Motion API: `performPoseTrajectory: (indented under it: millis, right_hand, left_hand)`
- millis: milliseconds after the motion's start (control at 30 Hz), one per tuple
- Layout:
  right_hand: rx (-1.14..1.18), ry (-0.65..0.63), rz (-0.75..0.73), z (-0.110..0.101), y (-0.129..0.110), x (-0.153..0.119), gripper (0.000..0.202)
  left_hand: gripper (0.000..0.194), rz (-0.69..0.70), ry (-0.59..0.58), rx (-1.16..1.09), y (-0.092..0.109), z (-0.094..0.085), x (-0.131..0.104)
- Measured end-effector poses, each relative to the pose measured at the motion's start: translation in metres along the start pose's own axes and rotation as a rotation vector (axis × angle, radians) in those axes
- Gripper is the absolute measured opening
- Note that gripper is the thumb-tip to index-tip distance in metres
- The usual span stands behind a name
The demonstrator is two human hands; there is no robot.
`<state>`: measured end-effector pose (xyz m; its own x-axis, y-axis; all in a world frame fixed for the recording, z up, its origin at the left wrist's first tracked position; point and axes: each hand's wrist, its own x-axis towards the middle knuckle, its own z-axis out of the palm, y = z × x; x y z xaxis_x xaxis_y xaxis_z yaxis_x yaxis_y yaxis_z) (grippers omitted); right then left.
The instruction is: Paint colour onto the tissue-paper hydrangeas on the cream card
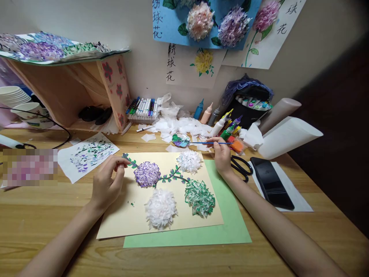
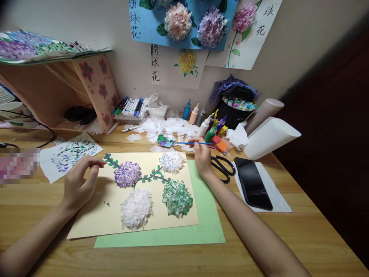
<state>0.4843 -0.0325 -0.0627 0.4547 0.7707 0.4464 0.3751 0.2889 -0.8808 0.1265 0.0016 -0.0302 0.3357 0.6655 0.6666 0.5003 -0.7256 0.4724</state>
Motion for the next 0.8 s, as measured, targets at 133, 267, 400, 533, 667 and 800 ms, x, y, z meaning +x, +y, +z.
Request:
performPoseTrajectory:
  millis: [133, 267, 400, 533, 667, 800]
  right_hand:
    - [0.101, 0.046, 0.056, -0.010, -0.008, -0.010, 0.022]
    - [0.302, 0.052, 0.236, -0.024, -0.013, -0.032, 0.013]
    - [0.348, 0.067, 0.301, -0.030, -0.010, -0.043, 0.008]
    - [0.332, 0.052, 0.279, -0.029, -0.008, -0.042, 0.010]
    - [0.288, 0.035, 0.267, -0.030, -0.008, -0.041, 0.011]
    - [0.252, 0.071, 0.264, -0.031, -0.008, -0.041, 0.013]
  left_hand:
    - [0.018, 0.002, -0.006, -0.029, 0.003, 0.001, -0.001]
    - [0.018, 0.024, -0.048, -0.053, 0.006, 0.003, -0.003]
    - [0.020, 0.036, -0.085, -0.060, 0.007, 0.005, -0.005]
    - [0.023, 0.003, -0.099, -0.073, 0.005, 0.005, -0.008]
    - [0.024, -0.013, -0.104, -0.090, 0.002, 0.005, -0.009]
    - [0.023, -0.005, -0.122, -0.103, 0.001, 0.006, -0.009]
